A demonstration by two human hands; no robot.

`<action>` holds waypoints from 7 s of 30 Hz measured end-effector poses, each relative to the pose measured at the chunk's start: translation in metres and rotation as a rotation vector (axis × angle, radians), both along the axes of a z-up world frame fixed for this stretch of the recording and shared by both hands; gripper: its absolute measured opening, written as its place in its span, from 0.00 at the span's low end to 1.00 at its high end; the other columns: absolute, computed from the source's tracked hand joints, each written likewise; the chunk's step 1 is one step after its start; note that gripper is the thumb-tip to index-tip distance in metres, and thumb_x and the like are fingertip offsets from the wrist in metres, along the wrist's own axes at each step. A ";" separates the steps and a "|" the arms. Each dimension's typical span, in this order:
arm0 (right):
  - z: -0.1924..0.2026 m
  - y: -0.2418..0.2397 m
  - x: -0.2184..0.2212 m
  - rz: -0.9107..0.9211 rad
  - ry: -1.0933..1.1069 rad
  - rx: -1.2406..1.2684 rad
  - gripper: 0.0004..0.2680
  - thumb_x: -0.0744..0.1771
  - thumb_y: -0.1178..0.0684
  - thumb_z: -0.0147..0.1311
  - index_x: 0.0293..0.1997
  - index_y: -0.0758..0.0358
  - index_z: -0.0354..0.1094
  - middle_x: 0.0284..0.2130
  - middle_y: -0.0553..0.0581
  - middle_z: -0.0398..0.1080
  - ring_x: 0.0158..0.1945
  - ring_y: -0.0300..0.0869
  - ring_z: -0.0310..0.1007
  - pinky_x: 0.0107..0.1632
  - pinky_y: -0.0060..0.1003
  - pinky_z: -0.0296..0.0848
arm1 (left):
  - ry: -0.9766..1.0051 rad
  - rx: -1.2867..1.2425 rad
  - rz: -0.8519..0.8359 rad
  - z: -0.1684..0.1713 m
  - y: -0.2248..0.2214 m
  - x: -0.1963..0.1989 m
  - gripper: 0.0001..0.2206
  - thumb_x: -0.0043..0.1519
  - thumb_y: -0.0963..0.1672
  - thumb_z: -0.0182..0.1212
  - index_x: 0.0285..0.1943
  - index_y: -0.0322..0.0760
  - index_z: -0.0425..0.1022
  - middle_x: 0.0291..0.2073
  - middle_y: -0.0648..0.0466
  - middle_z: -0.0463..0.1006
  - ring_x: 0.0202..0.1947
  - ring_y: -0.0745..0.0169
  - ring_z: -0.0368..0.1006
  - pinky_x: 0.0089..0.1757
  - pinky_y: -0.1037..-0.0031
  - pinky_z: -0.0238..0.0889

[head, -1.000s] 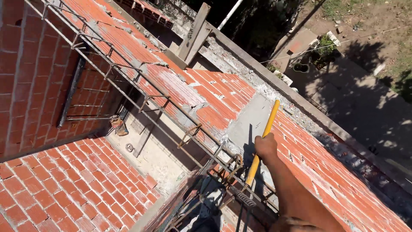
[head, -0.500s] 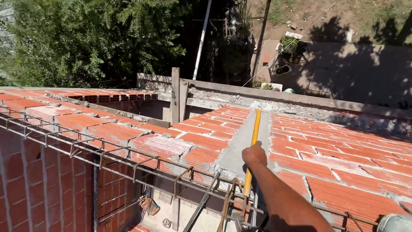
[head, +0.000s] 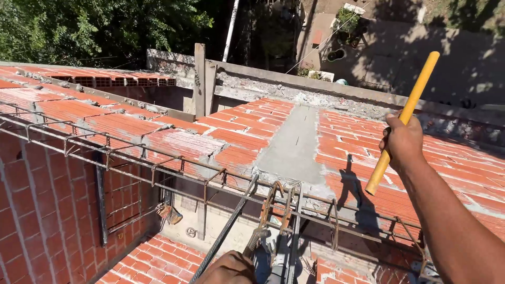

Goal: The person spreads wet concrete into a narrow channel between red roof tiles using a green-handled trowel and a yellow rod. They repeatedly smooth and level the concrete along the channel while standing on a metal scaffold.

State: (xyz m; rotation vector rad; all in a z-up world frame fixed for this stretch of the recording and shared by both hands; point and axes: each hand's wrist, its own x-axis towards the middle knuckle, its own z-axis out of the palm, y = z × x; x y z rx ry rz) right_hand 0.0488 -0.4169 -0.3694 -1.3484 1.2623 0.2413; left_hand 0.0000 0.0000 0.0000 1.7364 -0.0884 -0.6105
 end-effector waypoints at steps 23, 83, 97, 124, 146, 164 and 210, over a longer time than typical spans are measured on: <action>0.279 -0.028 -0.141 -0.176 0.143 0.106 0.08 0.78 0.53 0.51 0.66 0.59 0.61 0.28 0.56 0.56 0.25 0.44 0.55 0.26 0.40 0.60 | 0.091 0.330 0.335 -0.102 -0.092 0.050 0.25 0.74 0.58 0.58 0.27 0.48 0.59 0.26 0.64 0.55 0.31 0.67 0.52 0.37 0.68 0.48; 0.072 0.051 -0.265 0.904 0.527 -0.196 0.25 0.74 0.23 0.42 0.64 0.47 0.78 0.20 0.50 0.79 0.27 0.46 0.84 0.78 0.61 0.67 | -0.117 0.387 0.161 -0.090 -0.136 0.039 0.26 0.73 0.51 0.63 0.23 0.46 0.55 0.18 0.63 0.53 0.20 0.69 0.48 0.25 0.67 0.43; 0.084 0.051 -0.251 0.845 0.578 -0.115 0.22 0.74 0.25 0.41 0.51 0.46 0.80 0.24 0.52 0.80 0.36 0.49 0.83 0.81 0.56 0.59 | 0.057 0.293 0.457 -0.154 -0.172 0.116 0.23 0.71 0.47 0.68 0.25 0.48 0.60 0.19 0.63 0.60 0.20 0.68 0.58 0.27 0.68 0.58; 0.067 0.055 -0.267 0.861 0.560 -0.152 0.16 0.74 0.36 0.43 0.49 0.50 0.78 0.21 0.54 0.79 0.33 0.52 0.83 0.84 0.62 0.55 | -0.091 0.358 0.237 -0.143 -0.160 0.112 0.23 0.72 0.44 0.64 0.25 0.45 0.56 0.22 0.63 0.53 0.28 0.66 0.50 0.36 0.66 0.49; 0.067 0.054 -0.268 0.865 0.543 -0.156 0.16 0.73 0.40 0.41 0.54 0.40 0.82 0.23 0.52 0.83 0.36 0.50 0.85 0.86 0.65 0.54 | 0.364 0.351 0.569 -0.235 -0.197 0.190 0.21 0.62 0.48 0.70 0.27 0.49 0.55 0.17 0.60 0.51 0.18 0.65 0.42 0.19 0.63 0.46; 0.054 0.052 -0.286 0.981 0.575 -0.165 0.24 0.74 0.26 0.27 0.47 0.49 0.71 0.23 0.57 0.81 0.33 0.57 0.83 0.73 0.57 0.66 | 0.484 0.555 0.401 -0.284 -0.247 0.212 0.17 0.57 0.47 0.63 0.28 0.48 0.52 0.23 0.60 0.53 0.27 0.62 0.46 0.23 0.64 0.51; 0.084 0.039 -0.225 0.851 0.882 0.187 0.16 0.72 0.31 0.52 0.53 0.48 0.77 0.37 0.56 0.86 0.44 0.49 0.85 0.56 0.45 0.79 | 0.146 0.838 -0.046 -0.427 -0.204 0.151 0.25 0.78 0.59 0.35 0.61 0.38 0.64 0.37 0.34 0.84 0.37 0.25 0.79 0.38 0.37 0.67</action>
